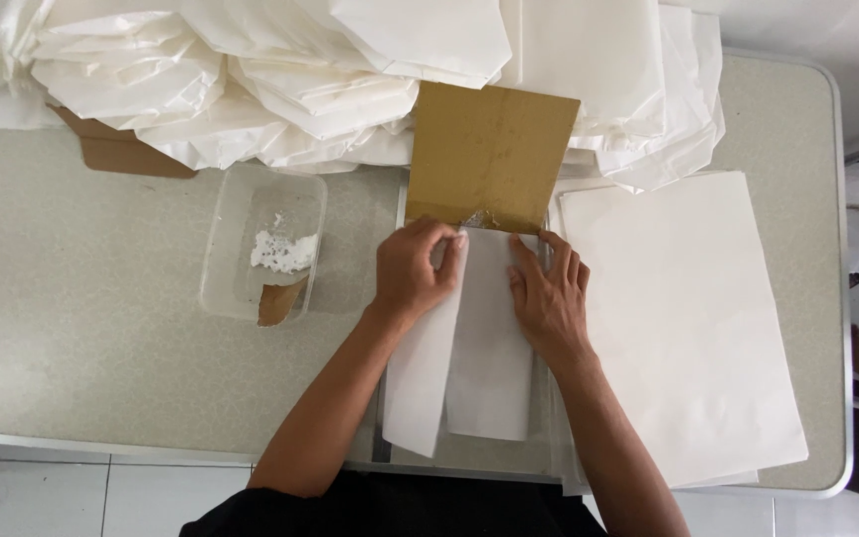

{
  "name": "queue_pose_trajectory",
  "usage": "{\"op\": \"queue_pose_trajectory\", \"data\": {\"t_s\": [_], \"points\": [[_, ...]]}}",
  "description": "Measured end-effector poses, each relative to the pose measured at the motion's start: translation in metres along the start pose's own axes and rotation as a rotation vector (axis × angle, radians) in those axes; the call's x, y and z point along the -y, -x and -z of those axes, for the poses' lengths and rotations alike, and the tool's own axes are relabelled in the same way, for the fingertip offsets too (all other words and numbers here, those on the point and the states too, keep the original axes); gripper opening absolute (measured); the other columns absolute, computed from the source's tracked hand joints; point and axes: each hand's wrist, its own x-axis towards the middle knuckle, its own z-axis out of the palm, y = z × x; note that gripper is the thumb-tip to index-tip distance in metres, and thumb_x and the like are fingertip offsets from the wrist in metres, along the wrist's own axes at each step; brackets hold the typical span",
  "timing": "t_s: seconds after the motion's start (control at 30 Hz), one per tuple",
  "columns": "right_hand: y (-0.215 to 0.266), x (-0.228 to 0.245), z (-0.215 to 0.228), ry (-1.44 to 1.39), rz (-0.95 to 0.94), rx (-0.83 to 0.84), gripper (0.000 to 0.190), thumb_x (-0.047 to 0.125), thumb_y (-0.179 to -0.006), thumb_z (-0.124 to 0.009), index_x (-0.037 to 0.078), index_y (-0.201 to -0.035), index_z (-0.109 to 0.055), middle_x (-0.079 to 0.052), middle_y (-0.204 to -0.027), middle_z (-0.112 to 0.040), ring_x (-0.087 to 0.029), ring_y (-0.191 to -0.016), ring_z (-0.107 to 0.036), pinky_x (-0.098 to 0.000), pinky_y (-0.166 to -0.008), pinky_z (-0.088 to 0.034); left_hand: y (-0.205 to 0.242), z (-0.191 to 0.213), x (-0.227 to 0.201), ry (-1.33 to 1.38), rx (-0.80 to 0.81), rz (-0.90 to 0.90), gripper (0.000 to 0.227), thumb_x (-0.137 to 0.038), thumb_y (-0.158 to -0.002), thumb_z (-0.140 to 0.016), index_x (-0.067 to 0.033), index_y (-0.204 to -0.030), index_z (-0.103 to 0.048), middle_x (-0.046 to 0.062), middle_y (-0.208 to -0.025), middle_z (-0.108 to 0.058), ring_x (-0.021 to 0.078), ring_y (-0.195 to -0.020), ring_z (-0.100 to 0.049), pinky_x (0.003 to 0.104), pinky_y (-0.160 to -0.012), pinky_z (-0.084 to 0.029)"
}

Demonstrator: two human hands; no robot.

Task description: The person folds white paper around a brown cardboard template, applies a white paste with a small applicator, and presses the edges to seal. The person repeats the process with a second sheet, folding and sealing each package on a light-colored table.

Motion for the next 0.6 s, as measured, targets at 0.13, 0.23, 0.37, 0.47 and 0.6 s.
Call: {"op": "queue_pose_trajectory", "data": {"t_s": [0.13, 0.23, 0.37, 0.47, 0.6], "points": [[-0.001, 0.007, 0.01, -0.051, 0.027, -0.011, 0.047, 0.051, -0.104, -0.05, 0.024, -0.139, -0.063, -0.012, -0.142, -0.042, -0.035, -0.131, -0.051, -0.049, -0.107, -0.04, 0.005, -0.01, 0.024, 0.27, -0.197, 0.038, 0.014, -0.019, -0.097, -0.063, -0.0127, -0.085, -0.064, 0.003, -0.072, -0.061, 0.0215, -0.064, -0.063, 0.032, -0.058, -0.049], [-0.003, 0.006, 0.014, -0.068, 0.06, 0.009, 0.047, 0.051, -0.102, -0.053, 0.024, -0.14, -0.063, -0.014, -0.142, -0.042, -0.039, -0.132, -0.05, -0.0513, -0.107, -0.039, -0.002, 0.005, 0.016, 0.473, -0.226, 0.112, 0.02, -0.019, -0.105, -0.058, -0.0092, -0.088, -0.061, 0.001, -0.072, -0.047, 0.0124, -0.065, -0.046, 0.029, -0.06, -0.042], [-0.001, 0.003, 0.015, -0.048, 0.047, 0.042, 0.044, 0.051, -0.101, -0.055, 0.03, -0.139, -0.065, -0.012, -0.143, -0.042, -0.036, -0.132, -0.051, -0.0482, -0.108, -0.039, 0.001, 0.0, 0.022, 0.558, -0.271, 0.175, 0.021, -0.015, -0.104, -0.056, -0.0078, -0.086, -0.061, -0.002, -0.071, -0.041, 0.0072, -0.065, -0.041, 0.026, -0.059, -0.039], [-0.001, 0.0, 0.013, -0.043, 0.069, 0.03, 0.044, 0.054, -0.1, -0.053, 0.035, -0.139, -0.065, -0.01, -0.144, -0.041, -0.035, -0.132, -0.05, -0.048, -0.107, -0.039, -0.006, -0.001, 0.009, 0.426, -0.297, 0.124, 0.02, -0.021, -0.103, -0.063, -0.0104, -0.086, -0.063, 0.001, -0.071, -0.046, 0.0123, -0.065, -0.048, 0.029, -0.06, -0.043], [0.001, 0.002, 0.012, -0.053, 0.078, 0.019, 0.045, 0.054, -0.101, -0.052, 0.035, -0.141, -0.063, -0.012, -0.144, -0.04, -0.036, -0.132, -0.049, -0.0491, -0.106, -0.038, 0.002, -0.016, 0.002, -0.104, -0.14, 0.013, 0.009, -0.021, -0.091, -0.072, -0.0147, -0.087, -0.069, 0.003, -0.077, -0.058, 0.0247, -0.069, -0.065, 0.037, -0.062, -0.054]]}}
